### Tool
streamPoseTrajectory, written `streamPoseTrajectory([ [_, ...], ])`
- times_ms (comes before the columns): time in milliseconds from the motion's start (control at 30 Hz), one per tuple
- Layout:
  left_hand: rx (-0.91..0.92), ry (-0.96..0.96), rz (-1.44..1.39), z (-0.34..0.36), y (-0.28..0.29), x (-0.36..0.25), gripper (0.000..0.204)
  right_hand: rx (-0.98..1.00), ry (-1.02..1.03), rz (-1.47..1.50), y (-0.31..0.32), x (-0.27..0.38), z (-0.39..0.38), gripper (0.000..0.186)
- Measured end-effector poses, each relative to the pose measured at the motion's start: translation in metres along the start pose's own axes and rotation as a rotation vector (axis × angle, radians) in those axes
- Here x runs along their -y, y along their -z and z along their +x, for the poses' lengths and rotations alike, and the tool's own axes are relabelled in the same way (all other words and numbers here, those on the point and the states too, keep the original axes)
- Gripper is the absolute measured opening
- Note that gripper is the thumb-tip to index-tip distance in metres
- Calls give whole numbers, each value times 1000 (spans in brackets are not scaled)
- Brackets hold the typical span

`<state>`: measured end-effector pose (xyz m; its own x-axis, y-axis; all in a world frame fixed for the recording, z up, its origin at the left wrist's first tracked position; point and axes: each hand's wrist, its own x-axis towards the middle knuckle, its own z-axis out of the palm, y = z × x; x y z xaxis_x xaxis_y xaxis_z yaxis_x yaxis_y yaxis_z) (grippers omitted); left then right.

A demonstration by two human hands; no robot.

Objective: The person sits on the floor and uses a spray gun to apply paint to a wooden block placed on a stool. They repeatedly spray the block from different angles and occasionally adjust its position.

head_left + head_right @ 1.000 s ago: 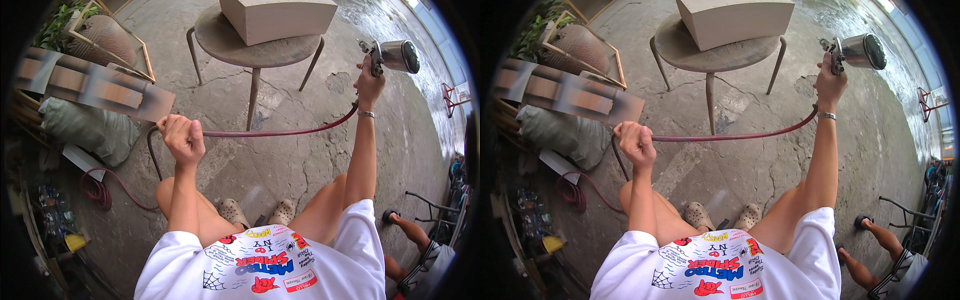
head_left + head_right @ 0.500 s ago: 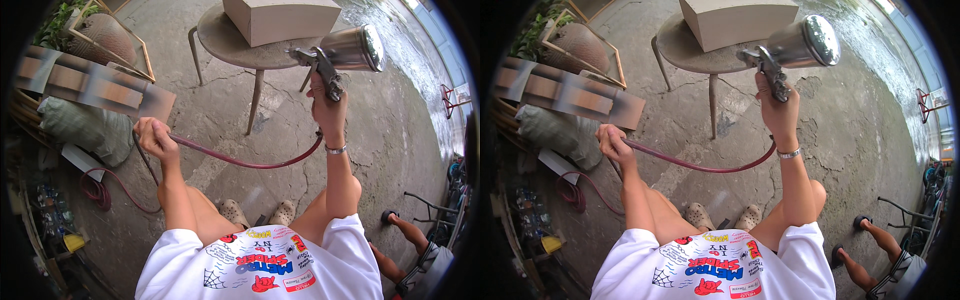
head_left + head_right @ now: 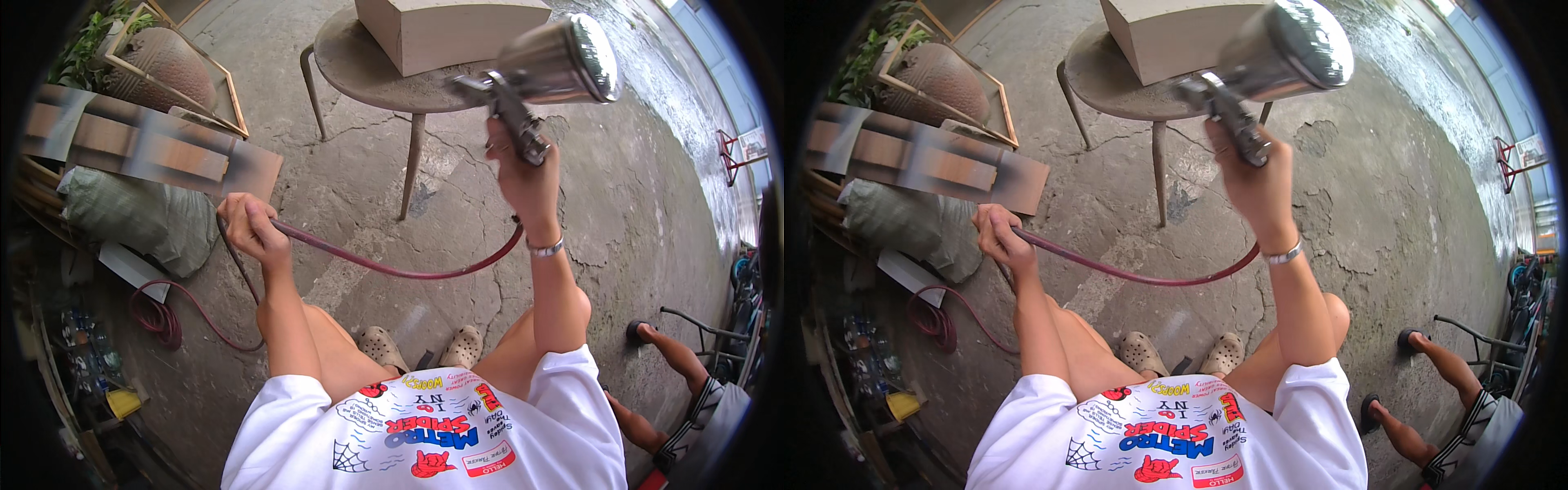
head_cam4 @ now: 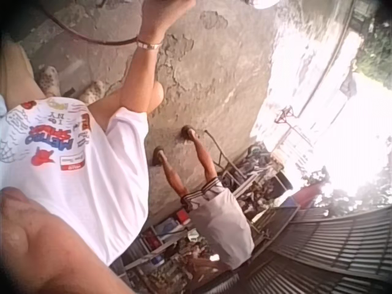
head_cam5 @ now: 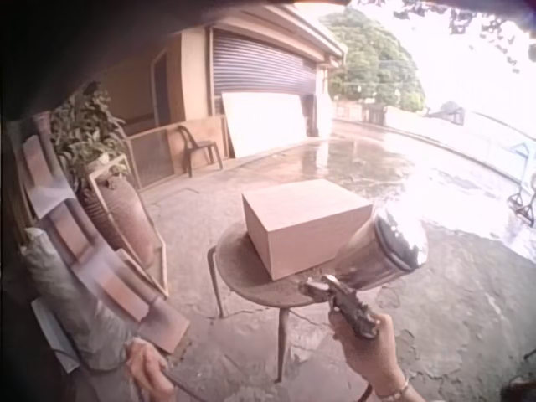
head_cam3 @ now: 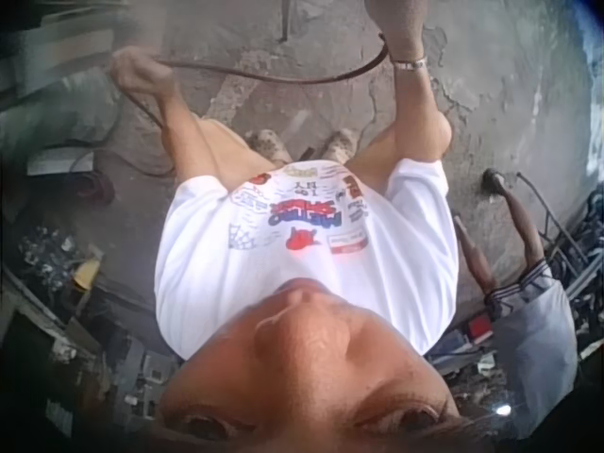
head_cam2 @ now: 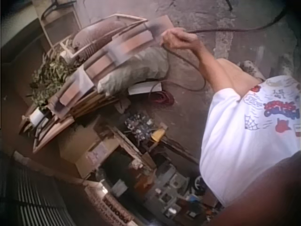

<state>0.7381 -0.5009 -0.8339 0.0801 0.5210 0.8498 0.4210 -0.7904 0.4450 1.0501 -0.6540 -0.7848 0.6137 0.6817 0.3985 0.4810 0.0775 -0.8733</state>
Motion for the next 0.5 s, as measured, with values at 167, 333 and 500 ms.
streamPoseTrajectory([
  [167,59,-82,-18,-3,0,-9,43,-194,-51,-128,36,-40,31,42],
  [333,127,-100,-41,-9,-7,-22,44,-279,-222,-153,66,-57,58,48],
  [500,153,-137,-63,-11,-17,-38,43,-390,-193,-186,92,-82,87,51],
])
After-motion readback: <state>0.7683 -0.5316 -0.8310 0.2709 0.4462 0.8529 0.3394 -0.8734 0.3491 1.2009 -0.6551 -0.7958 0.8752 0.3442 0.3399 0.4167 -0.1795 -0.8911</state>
